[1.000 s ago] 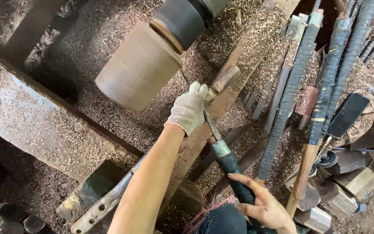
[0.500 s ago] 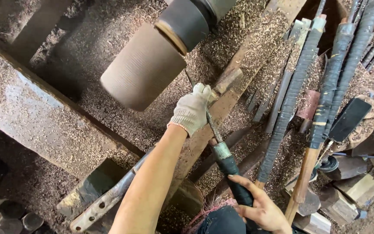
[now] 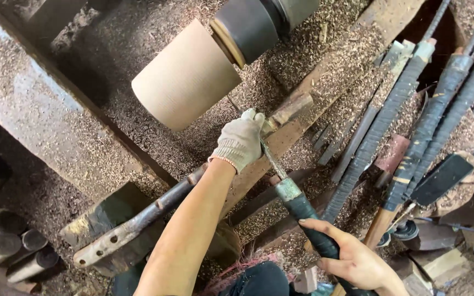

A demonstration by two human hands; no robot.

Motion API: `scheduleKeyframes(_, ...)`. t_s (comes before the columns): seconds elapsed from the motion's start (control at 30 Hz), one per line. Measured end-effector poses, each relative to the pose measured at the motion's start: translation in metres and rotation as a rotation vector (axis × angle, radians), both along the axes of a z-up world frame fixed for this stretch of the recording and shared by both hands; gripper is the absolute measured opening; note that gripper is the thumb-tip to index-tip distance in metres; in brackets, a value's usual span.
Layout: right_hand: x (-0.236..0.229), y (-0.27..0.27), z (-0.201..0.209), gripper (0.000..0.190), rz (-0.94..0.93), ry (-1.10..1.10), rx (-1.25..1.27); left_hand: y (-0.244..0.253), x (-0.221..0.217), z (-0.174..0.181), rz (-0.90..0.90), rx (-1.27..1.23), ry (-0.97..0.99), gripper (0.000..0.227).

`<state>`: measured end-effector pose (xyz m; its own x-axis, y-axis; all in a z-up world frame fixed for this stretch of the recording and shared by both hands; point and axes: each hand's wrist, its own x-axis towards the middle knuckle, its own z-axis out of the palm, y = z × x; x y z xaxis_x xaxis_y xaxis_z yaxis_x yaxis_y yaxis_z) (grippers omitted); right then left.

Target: The person shapes a wooden cylinder spinning on a treadle-powered lathe, holding a chisel against the rotating wood with one hand while bracing on the tool rest. Near the end they stop the lathe, knock the finished wooden piece off the mandrel with a mallet, and set it aside.

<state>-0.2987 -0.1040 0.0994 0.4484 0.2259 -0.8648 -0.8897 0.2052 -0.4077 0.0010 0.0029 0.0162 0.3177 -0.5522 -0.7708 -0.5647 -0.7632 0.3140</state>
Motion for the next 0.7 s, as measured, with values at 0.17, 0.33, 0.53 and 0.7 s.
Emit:
scheduleKeyframes(0.17, 0.013, -0.035, -0.004, 0.086, 0.145, -0.055, 0.007, -0.008, 0.002, 0.015, 0.185, 0.142, 0.061, 0.033)
scheduleKeyframes(0.33, 0.027, -0.057, -0.002, 0.086, 0.297, 0.156, 0.039, -0.002, -0.002, -0.001, 0.141, 0.112, 0.015, 0.051)
scheduleKeyframes(0.53, 0.001, -0.027, -0.006, 0.085, 0.087, -0.494, -0.003, -0.002, 0.0, 0.003, 0.086, 0.074, -0.006, 0.046)
scheduleKeyframes(0.7, 0.013, 0.009, 0.012, 0.086, -0.188, 0.302, 0.054, -0.007, 0.005, -0.002, -0.002, 0.26, 0.129, 0.06)
